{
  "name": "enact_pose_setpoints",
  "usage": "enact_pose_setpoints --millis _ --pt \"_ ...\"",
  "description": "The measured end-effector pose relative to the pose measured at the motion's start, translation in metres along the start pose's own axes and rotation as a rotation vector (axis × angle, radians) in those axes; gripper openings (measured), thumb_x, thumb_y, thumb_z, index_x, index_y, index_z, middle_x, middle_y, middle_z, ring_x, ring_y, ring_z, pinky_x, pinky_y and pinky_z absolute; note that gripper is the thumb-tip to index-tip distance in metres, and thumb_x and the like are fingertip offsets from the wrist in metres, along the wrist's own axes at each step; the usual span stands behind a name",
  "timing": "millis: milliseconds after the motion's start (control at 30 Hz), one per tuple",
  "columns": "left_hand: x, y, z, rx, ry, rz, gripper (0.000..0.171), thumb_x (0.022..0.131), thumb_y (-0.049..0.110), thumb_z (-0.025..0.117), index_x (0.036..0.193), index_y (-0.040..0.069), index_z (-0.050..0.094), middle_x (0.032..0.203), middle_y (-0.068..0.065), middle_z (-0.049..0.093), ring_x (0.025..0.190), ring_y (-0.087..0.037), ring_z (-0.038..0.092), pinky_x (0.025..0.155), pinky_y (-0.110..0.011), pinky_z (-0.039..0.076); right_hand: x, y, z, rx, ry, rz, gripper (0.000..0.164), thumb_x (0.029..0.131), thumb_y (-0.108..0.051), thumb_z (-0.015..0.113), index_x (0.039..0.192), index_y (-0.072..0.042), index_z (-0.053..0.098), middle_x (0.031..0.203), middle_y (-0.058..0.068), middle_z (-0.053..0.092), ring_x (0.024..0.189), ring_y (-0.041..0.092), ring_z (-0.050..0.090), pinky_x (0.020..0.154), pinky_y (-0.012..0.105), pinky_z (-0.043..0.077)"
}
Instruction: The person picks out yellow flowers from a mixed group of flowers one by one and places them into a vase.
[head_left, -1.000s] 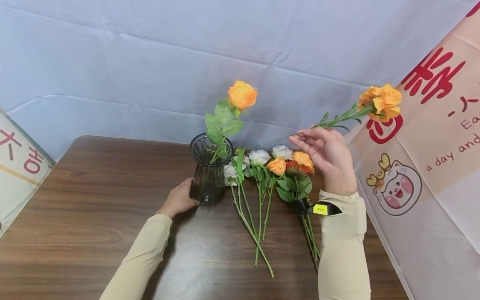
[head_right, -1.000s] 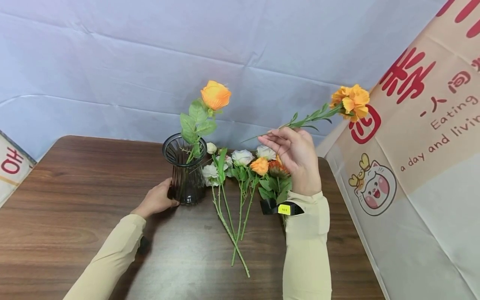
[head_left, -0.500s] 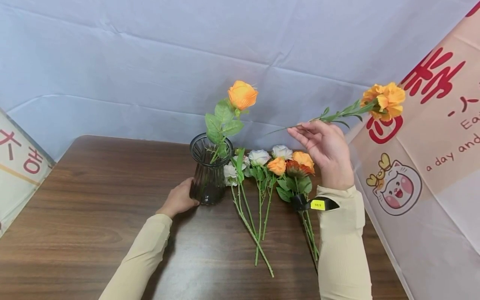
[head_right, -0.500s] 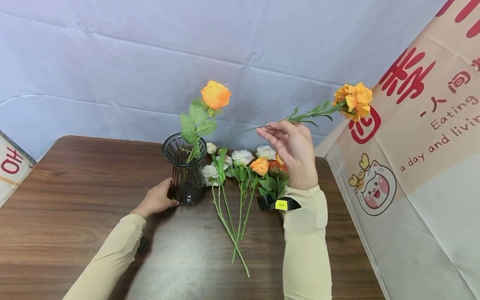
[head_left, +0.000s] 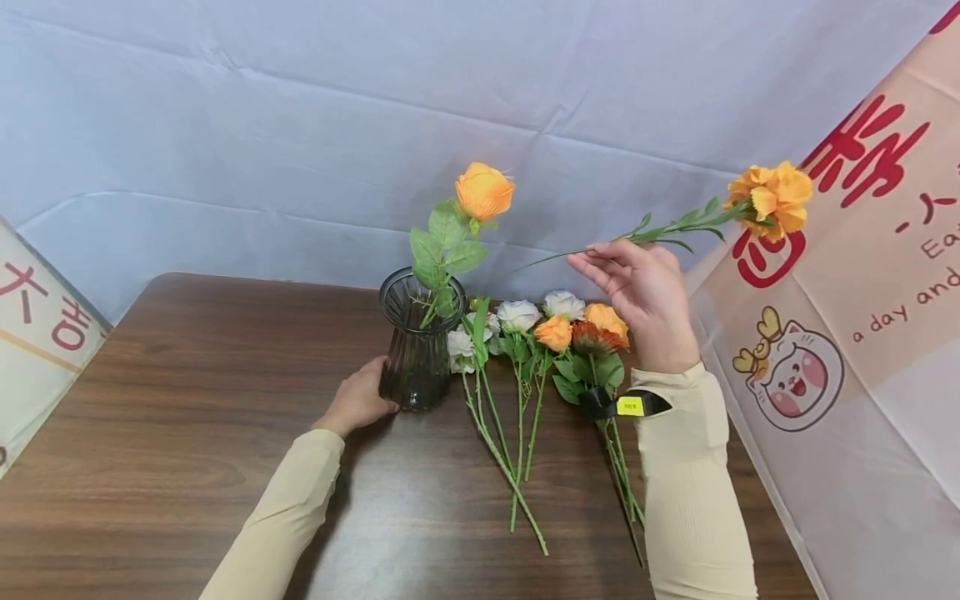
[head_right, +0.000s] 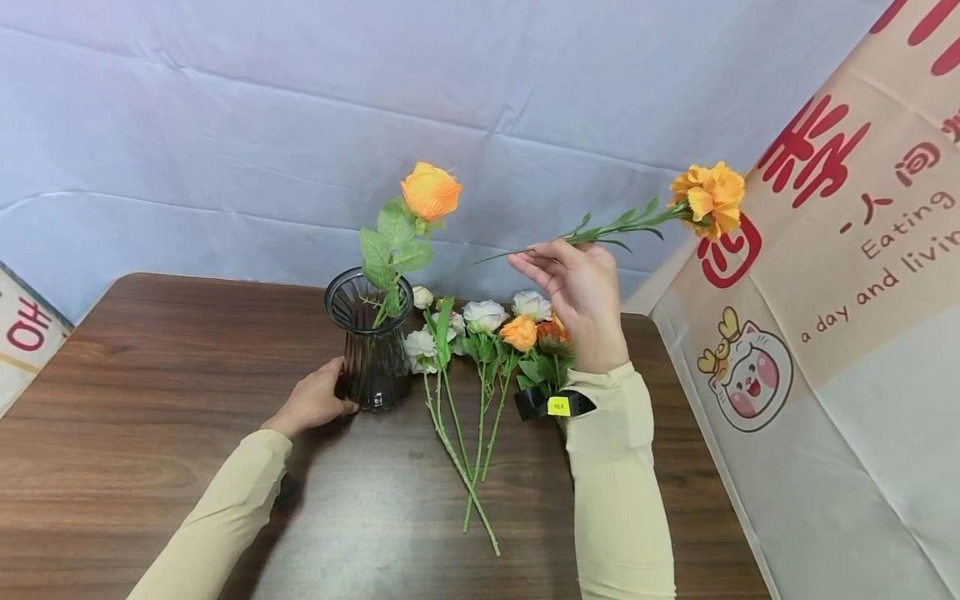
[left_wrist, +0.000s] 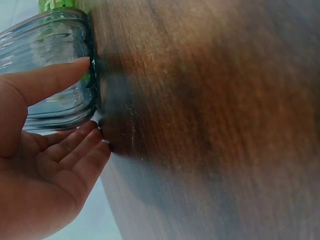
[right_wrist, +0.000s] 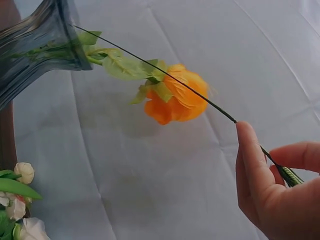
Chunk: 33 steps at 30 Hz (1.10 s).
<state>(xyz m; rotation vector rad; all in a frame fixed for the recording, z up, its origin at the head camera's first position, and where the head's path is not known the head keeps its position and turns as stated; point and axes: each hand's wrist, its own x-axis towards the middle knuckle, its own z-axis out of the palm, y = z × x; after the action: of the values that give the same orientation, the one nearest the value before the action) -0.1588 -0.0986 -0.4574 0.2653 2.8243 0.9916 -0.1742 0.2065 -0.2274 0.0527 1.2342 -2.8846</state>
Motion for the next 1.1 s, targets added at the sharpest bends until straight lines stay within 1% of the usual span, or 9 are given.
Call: enact_pose_setpoints --millis 100,300,467,533,700,900,1100 --pt "0.000 0.000 0.000 -0.003 -0.001 -0.004 0.072 0.069 0.013 0.075 0.129 -0.005 0.040 0.120 -0.024 0.052 0.105 -0.040 0.052 0.091 -0.053 0.039 0.001 0.002 0.001 -0.050 -0.007 -0.005 0.013 0.083 0.020 0.046 0.075 0.019 0.056 0.075 0.025 0.054 0.070 0.036 0.064 0.078 0.045 0.050" --pt "-0.001 0.001 0.000 -0.007 0.000 -0.002 0.071 0.069 0.013 0.076 0.128 -0.005 0.041 0.120 -0.023 0.053 0.106 -0.039 0.052 0.091 -0.052 0.039 0.001 0.009 0.002 -0.158 -0.059 -0.020 0.017 0.085 0.017 0.044 0.073 0.018 0.056 0.073 0.025 0.057 0.071 0.036 0.065 0.078 0.043 0.051" --pt "-0.001 0.001 0.000 -0.009 0.009 0.005 0.070 0.068 0.012 0.076 0.127 -0.005 0.042 0.118 -0.023 0.054 0.105 -0.039 0.052 0.091 -0.053 0.039 -0.001 0.018 0.003 -0.211 -0.065 -0.027 0.005 0.084 0.018 0.045 0.079 0.015 0.046 0.071 0.023 0.058 0.069 0.034 0.065 0.077 0.042 0.051" --pt "-0.001 0.001 0.000 -0.010 0.006 0.002 0.070 0.068 0.012 0.076 0.127 -0.005 0.042 0.118 -0.023 0.054 0.105 -0.038 0.052 0.091 -0.053 0.039 -0.001 0.021 0.004 -0.218 -0.076 -0.021 0.005 0.084 0.018 0.045 0.082 0.013 0.044 0.072 0.023 0.058 0.069 0.033 0.065 0.077 0.042 0.051" --pt "0.000 0.000 0.001 -0.004 -0.002 -0.006 0.070 0.070 0.013 0.075 0.128 -0.005 0.040 0.120 -0.023 0.053 0.106 -0.038 0.052 0.090 -0.052 0.039 -0.002 0.028 0.004 -0.261 -0.119 -0.013 0.006 0.085 0.017 0.046 0.082 0.013 0.050 0.072 0.020 0.059 0.068 0.030 0.065 0.078 0.041 0.051" --pt "0.000 -0.001 0.002 -0.002 0.004 -0.002 0.072 0.069 0.013 0.075 0.129 -0.006 0.040 0.122 -0.024 0.051 0.107 -0.039 0.051 0.091 -0.052 0.039 -0.004 0.036 0.007 -0.373 -0.131 -0.015 0.009 0.085 0.014 0.050 0.080 0.011 0.056 0.071 0.018 0.061 0.067 0.027 0.065 0.077 0.040 0.052" --pt "-0.001 -0.001 0.002 0.001 0.009 0.005 0.072 0.069 0.013 0.075 0.129 -0.006 0.040 0.122 -0.025 0.051 0.107 -0.040 0.051 0.091 -0.053 0.039 -0.007 0.044 0.010 -0.497 -0.181 -0.025 0.006 0.084 0.010 0.055 0.082 0.006 0.059 0.070 0.015 0.064 0.064 0.025 0.065 0.071 0.039 0.054"
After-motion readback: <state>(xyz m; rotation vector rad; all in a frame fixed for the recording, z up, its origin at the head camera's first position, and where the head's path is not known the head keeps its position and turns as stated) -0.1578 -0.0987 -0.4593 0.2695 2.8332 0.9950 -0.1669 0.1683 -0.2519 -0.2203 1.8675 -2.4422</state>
